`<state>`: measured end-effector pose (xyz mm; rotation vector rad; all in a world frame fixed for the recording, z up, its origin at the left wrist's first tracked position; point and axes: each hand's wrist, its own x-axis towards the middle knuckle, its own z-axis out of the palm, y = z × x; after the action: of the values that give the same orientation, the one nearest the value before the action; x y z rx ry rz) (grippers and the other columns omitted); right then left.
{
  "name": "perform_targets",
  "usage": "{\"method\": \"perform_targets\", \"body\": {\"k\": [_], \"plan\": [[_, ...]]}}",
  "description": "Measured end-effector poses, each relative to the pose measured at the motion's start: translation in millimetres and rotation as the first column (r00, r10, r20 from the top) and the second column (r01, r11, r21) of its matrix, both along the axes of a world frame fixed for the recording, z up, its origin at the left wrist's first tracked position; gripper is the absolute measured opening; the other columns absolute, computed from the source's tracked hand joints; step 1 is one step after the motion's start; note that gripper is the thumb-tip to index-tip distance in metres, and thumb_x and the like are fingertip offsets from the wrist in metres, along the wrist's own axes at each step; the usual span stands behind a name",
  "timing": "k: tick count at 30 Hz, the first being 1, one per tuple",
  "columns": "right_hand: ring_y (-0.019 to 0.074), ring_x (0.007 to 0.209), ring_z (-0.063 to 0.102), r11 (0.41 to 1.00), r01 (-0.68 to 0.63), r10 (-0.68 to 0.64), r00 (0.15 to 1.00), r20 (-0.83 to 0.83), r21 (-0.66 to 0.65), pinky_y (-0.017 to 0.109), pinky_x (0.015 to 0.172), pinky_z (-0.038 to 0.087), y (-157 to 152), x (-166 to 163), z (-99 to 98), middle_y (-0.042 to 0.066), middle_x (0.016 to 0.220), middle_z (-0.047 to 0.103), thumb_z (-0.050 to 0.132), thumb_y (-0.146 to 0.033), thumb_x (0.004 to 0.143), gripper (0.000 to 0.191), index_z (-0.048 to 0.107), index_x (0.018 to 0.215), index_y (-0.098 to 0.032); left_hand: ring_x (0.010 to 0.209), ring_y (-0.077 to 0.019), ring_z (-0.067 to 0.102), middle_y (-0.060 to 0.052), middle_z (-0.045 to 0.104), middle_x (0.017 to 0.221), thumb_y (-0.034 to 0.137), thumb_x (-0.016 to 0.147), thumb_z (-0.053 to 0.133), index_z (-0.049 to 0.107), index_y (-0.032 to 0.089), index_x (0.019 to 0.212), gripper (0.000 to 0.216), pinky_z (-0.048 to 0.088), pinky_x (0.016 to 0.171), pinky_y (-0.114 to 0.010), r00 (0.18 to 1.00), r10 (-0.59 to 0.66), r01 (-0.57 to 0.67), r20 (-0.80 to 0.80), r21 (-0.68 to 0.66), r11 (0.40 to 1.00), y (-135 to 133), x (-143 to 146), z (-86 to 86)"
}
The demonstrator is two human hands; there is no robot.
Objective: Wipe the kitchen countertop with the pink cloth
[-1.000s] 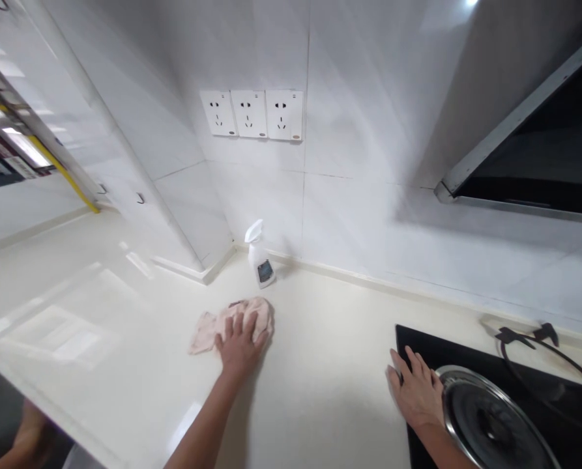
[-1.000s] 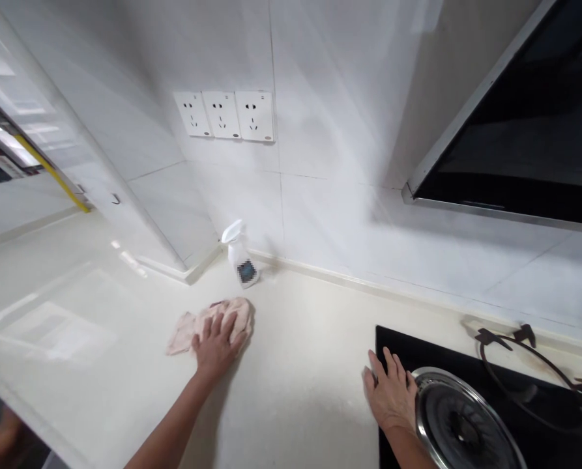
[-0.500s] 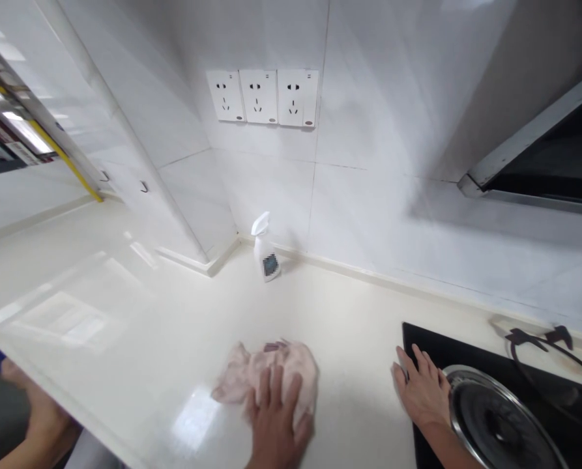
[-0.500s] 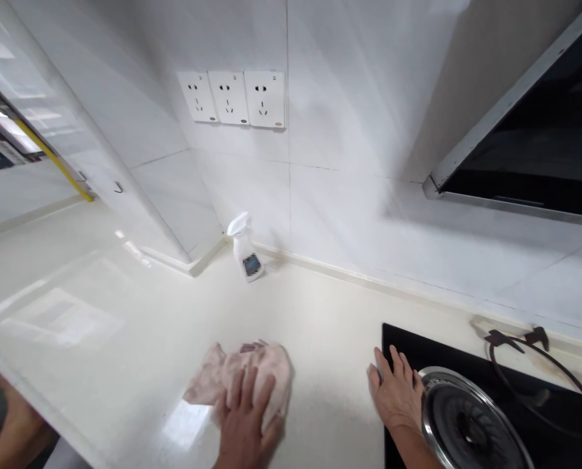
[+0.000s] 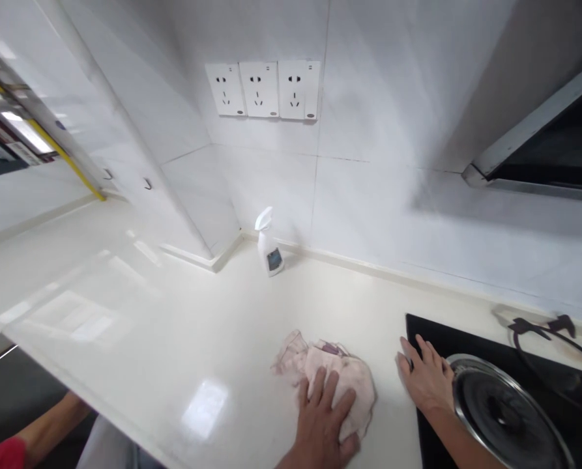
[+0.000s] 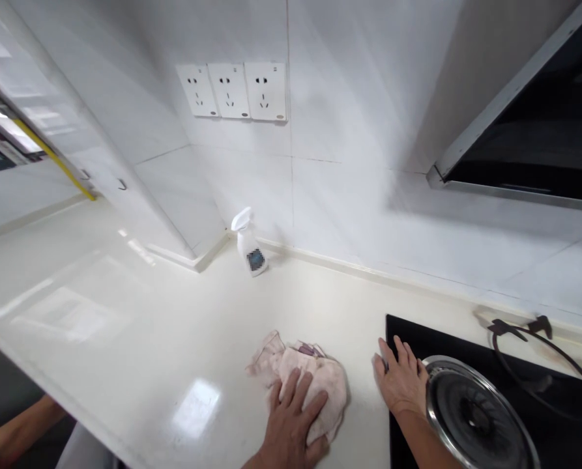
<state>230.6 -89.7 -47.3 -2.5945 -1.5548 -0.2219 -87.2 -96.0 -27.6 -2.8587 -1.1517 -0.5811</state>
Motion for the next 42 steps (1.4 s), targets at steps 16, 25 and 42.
{"method": "perform_targets", "body": {"k": [16, 25, 42], "plan": [[0.0309, 0.149, 0.036, 1.000, -0.007, 0.007, 1.000, 0.013, 0.023, 0.055, 0.120, 0.030, -3.2, 5.6, -9.9, 0.010, 0.161, 0.043, 0.023, -0.051, 0.099, 0.060, 0.056, 0.145, -0.030, 0.154, -0.0357, 0.031, -0.003, 0.050, 0.161, 0.045, 0.089, 0.060, 0.047, 0.043, 0.154, 0.066, 0.019, 0.122, -0.057, 0.891, 0.437, -0.441, -0.120, -0.008, 0.897, -20.1, -149.7, 4.6], [0.0323, 0.148, 0.038, 1.000, -0.018, 0.018, 1.000, 0.002, 0.024, 0.056, 0.119, 0.032, -3.6, 5.2, -6.9, 0.012, 0.161, 0.044, 0.023, -0.052, 0.099, 0.061, 0.055, 0.145, -0.029, 0.158, -0.0351, 0.021, 0.001, 0.042, 0.166, 0.044, 0.091, 0.062, 0.039, 0.046, 0.158, 0.071, 0.027, 0.121, -0.060, 0.698, 0.700, -0.716, -0.152, -0.183, 0.674, 39.2, -119.0, 22.2], [0.0349, 0.146, 0.042, 0.998, -0.039, 0.036, 0.998, 0.056, 0.056, 0.059, 0.117, 0.035, -4.9, 4.3, -9.0, 0.013, 0.159, 0.046, 0.024, -0.051, 0.100, 0.059, 0.059, 0.142, -0.028, 0.149, -0.0351, 0.038, -0.005, 0.052, 0.160, 0.045, 0.087, 0.064, 0.054, 0.039, 0.149, 0.063, 0.022, 0.117, -0.054, 0.942, 0.331, -0.328, -0.057, 0.062, 0.943, 24.2, -102.6, 13.3]]}}
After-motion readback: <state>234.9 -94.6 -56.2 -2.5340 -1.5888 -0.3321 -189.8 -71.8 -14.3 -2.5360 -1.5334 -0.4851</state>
